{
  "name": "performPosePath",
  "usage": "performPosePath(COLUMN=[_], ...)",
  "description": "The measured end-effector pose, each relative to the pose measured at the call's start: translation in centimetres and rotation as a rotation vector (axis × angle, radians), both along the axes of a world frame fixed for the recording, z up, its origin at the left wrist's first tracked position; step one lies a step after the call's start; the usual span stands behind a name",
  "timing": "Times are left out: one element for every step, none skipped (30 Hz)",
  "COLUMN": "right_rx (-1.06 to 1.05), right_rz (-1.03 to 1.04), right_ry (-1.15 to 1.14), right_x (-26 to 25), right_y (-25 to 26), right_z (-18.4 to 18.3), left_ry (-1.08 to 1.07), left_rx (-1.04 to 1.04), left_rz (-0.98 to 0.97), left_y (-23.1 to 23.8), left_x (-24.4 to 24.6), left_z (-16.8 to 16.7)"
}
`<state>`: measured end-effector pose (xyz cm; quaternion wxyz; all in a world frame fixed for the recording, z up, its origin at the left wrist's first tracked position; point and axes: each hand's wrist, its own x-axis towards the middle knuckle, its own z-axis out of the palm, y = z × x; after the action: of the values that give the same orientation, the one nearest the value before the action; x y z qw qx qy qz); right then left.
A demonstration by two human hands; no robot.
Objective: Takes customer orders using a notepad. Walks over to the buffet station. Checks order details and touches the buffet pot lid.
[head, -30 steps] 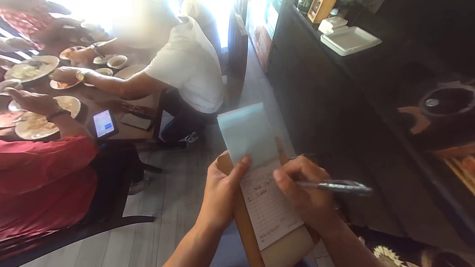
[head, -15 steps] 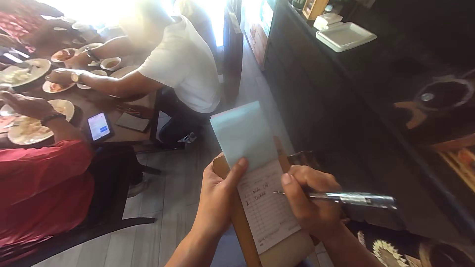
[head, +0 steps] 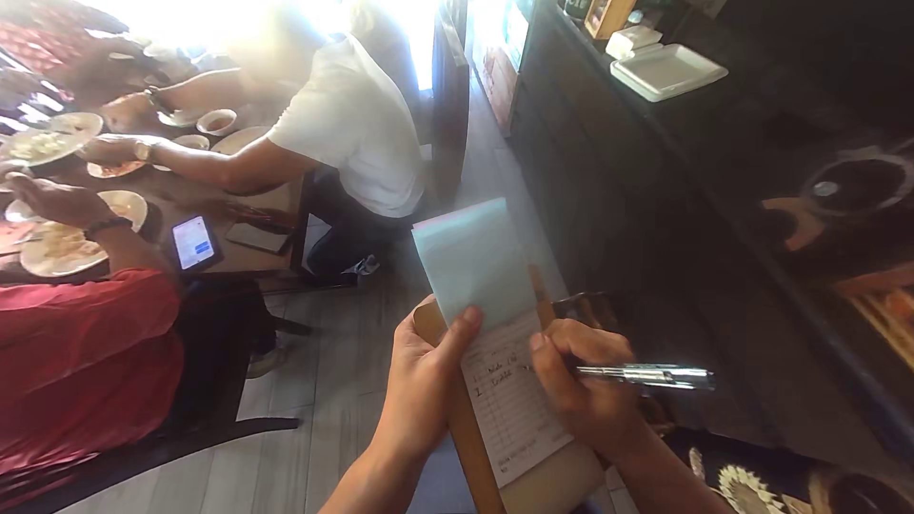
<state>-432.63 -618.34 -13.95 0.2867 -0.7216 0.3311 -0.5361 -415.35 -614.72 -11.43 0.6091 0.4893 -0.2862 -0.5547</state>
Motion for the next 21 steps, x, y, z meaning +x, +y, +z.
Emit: performPosePath(right_rx=[-0.002, -0.006, -0.014, -0.024, -0.033, -0.034, -0.029, -0.021, -0.010, 0.000, 0.007, 0.010, 0.006, -0.004, -0.013, -0.019, -0.016, -0.009, 0.000, 0.005, 0.002], right_rz=[-0.004, -0.009, -0.014, -0.014, -0.003, 0.015, 0.027, 0.031, 0.029, 0.024, 0.020, 0.017, 0.011, 0.008, 0.008, 0.013, 0.022, 0.030, 0.033, 0.031, 0.024], right_ry=[0.013, 0.022, 0.027, 0.028, 0.025, 0.019, 0.013, 0.005, -0.006, -0.018, -0.026, -0.030, -0.029, -0.023, -0.014, -0.006, -0.004, -0.008, -0.017, -0.027, -0.028], right_x=[0.07, 0.14, 0.20, 0.25, 0.26, 0.21, 0.16, 0.12, 0.09, 0.09, 0.09, 0.09, 0.13, 0.17, 0.19, 0.20, 0.18, 0.16, 0.15, 0.16, 0.19], right_y=[0.09, 0.15, 0.19, 0.22, 0.26, 0.28, 0.28, 0.27, 0.23, 0.19, 0.12, 0.07, 0.04, 0.05, 0.09, 0.11, 0.08, 0.02, -0.02, -0.03, -0.04], right_z=[-0.04, -0.06, -0.09, -0.15, -0.22, -0.29, -0.33, -0.38, -0.43, -0.43, -0.38, -0.34, -0.34, -0.38, -0.39, -0.38, -0.36, -0.39, -0.47, -0.55, -0.59], left_ry=[0.002, 0.006, 0.005, 0.005, 0.006, 0.005, 0.006, 0.007, 0.007, 0.009, 0.012, 0.014, 0.013, 0.012, 0.010, 0.008, 0.012, 0.016, 0.018, 0.018, 0.016], left_rx=[0.002, 0.006, 0.013, 0.019, 0.022, 0.024, 0.024, 0.024, 0.026, 0.025, 0.024, 0.023, 0.022, 0.021, 0.022, 0.026, 0.030, 0.034, 0.035, 0.035, 0.031], left_rz=[0.000, 0.001, 0.004, 0.007, 0.010, 0.011, 0.010, 0.007, 0.005, 0.002, 0.002, 0.004, 0.006, 0.008, 0.008, 0.008, 0.005, 0.002, 0.001, -0.001, -0.005], left_y=[0.02, 0.01, 0.00, -0.01, -0.02, -0.03, -0.04, -0.02, 0.00, 0.00, -0.02, -0.03, -0.03, -0.03, -0.05, -0.09, -0.11, -0.12, -0.12, -0.12, -0.13], left_x=[0.01, 0.02, 0.03, 0.03, 0.03, 0.03, 0.05, 0.07, 0.08, 0.09, 0.09, 0.08, 0.08, 0.07, 0.05, 0.04, 0.05, 0.05, 0.05, 0.07, 0.10], left_z=[0.00, 0.00, 0.01, 0.00, 0.00, -0.02, -0.06, -0.10, -0.13, -0.16, -0.16, -0.13, -0.08, -0.02, 0.02, 0.02, -0.01, -0.06, -0.09, -0.10, -0.10])
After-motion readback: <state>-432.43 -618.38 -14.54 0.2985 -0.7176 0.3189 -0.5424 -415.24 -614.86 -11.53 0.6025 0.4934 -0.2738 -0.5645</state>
